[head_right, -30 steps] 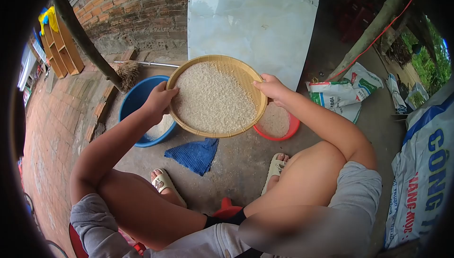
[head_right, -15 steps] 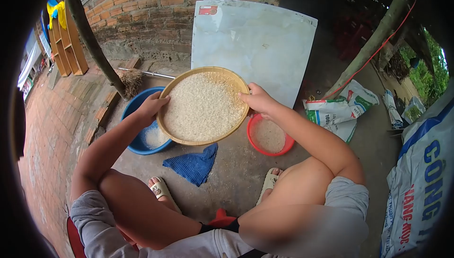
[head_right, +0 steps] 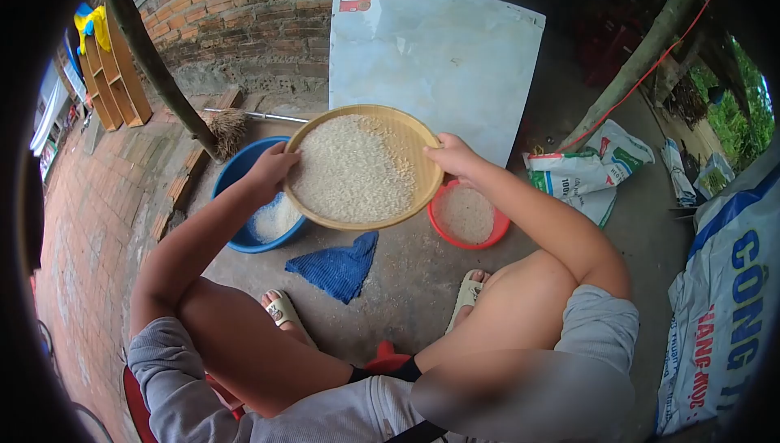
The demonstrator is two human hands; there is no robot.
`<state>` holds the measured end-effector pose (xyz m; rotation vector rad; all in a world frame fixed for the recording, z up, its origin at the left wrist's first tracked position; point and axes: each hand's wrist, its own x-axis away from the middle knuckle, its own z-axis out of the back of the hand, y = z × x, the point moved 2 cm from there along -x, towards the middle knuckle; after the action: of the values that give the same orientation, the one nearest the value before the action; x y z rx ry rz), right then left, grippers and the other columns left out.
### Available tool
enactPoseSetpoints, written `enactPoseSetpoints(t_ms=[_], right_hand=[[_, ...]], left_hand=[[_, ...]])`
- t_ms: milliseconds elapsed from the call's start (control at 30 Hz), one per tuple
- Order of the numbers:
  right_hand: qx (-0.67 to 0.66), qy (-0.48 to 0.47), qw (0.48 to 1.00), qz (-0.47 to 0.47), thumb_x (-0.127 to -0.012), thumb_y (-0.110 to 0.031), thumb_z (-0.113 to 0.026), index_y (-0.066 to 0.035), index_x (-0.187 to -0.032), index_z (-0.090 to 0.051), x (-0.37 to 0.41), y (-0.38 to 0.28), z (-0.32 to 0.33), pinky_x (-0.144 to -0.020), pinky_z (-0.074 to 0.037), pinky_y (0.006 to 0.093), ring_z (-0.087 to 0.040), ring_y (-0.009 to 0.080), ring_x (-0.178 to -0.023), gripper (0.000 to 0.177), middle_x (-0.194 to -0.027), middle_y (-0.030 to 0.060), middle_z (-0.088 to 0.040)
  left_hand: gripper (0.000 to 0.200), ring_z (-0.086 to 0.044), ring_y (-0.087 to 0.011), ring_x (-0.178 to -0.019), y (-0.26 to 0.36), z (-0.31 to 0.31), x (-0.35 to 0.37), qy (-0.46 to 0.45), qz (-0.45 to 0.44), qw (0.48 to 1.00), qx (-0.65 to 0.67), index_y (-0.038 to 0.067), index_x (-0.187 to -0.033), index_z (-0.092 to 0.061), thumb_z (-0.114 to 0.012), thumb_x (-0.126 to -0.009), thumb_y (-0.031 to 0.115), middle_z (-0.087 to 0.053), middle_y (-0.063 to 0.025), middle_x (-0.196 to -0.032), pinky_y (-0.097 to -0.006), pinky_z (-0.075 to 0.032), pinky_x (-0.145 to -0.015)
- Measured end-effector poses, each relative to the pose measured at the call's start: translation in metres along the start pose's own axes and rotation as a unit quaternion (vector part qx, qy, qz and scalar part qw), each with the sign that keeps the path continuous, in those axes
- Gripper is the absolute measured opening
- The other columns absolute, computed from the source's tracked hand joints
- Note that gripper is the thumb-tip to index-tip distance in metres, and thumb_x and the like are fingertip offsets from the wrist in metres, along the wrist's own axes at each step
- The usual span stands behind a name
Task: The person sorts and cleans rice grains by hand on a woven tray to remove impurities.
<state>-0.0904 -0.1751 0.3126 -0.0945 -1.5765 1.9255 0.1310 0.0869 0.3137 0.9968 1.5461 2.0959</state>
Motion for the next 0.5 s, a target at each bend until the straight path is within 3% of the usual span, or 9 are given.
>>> enactPoseSetpoints(t_ms=[100,200,233,300,367,433,500], right_hand=[[-0.042,0.013,0.999,-0.027,-0.093,-0.02,-0.054,-0.002,-0.116,-0.047,-0.008,0.018,0.009,-0.043,-0.042,0.031,-0.059,0.0157,-0.062,0.03,-0.087,0.0083,-0.061],[0.012,-0.03,0.999,-0.005,-0.093,-0.02,-0.054,-0.002,-0.118,-0.045,0.024,-0.022,-0.008,-0.043,-0.041,0.0314,-0.058,0.0163,-0.061,0.032,-0.084,0.008,-0.059],[0.013,-0.031,0.999,-0.006,-0.093,-0.02,-0.054,-0.002,-0.118,-0.045,0.029,-0.024,-0.008,-0.043,-0.041,0.0314,-0.058,0.0163,-0.061,0.032,-0.084,0.008,-0.059],[0.018,-0.018,1.0,0.0,-0.092,-0.019,-0.054,0.0,-0.115,-0.048,0.029,-0.027,-0.016,-0.049,-0.048,0.0342,-0.062,0.0188,-0.068,0.03,-0.09,0.0123,-0.062],[0.014,-0.011,1.0,0.01,-0.093,-0.019,-0.054,0.0,-0.115,-0.048,0.002,0.006,-0.002,-0.05,-0.049,0.0339,-0.062,0.019,-0.069,0.03,-0.09,0.0122,-0.062],[-0.01,-0.006,1.0,-0.012,-0.094,-0.02,-0.053,-0.002,-0.121,-0.043,-0.009,0.022,0.009,-0.045,-0.044,0.0327,-0.06,0.0172,-0.065,0.033,-0.09,0.0095,-0.06],[-0.003,0.004,1.0,0.017,-0.094,-0.019,-0.054,-0.001,-0.119,-0.045,-0.008,0.01,0.005,-0.051,-0.049,0.0331,-0.062,0.0173,-0.071,0.033,-0.094,0.0108,-0.061]], left_hand=[[0.028,-0.058,-0.0157,-0.059,0.005,-0.016,0.008,-0.021,0.01,1.0,-0.009,0.004,-0.116,-0.051,-0.053,-0.094,0.02,-0.058,-0.0068,-0.084,-0.0306,-0.051,-0.051],[0.028,-0.064,-0.0172,-0.073,-0.01,0.017,-0.008,-0.065,-0.009,0.998,0.007,0.002,-0.114,-0.051,-0.053,-0.094,0.021,-0.06,-0.0096,-0.09,-0.0312,-0.057,-0.063],[0.027,-0.063,-0.0162,-0.074,-0.01,0.022,-0.006,-0.073,-0.004,0.996,0.046,0.002,-0.114,-0.051,-0.053,-0.094,0.02,-0.059,-0.0087,-0.09,-0.0295,-0.055,-0.061],[0.027,-0.06,-0.0148,-0.07,-0.009,0.017,-0.009,-0.006,-0.009,1.0,0.018,0.003,-0.114,-0.051,-0.053,-0.093,0.02,-0.057,-0.0071,-0.087,-0.0281,-0.053,-0.058],[0.028,-0.055,-0.0141,-0.06,0.0,-0.006,0.004,0.003,-0.008,1.0,-0.009,0.003,-0.115,-0.05,-0.054,-0.093,0.021,-0.054,-0.0047,-0.081,-0.0281,-0.049,-0.051],[0.029,-0.058,-0.0149,-0.061,0.01,-0.016,0.014,-0.025,-0.008,0.998,-0.064,0.003,-0.115,-0.05,-0.053,-0.093,0.021,-0.056,-0.006,-0.083,-0.0291,-0.051,-0.05],[0.029,-0.062,-0.0165,-0.066,-0.004,0.0,-0.001,-0.02,-0.02,1.0,-0.004,0.002,-0.115,-0.049,-0.052,-0.094,0.022,-0.059,-0.0083,-0.087,-0.0292,-0.054,-0.054]])
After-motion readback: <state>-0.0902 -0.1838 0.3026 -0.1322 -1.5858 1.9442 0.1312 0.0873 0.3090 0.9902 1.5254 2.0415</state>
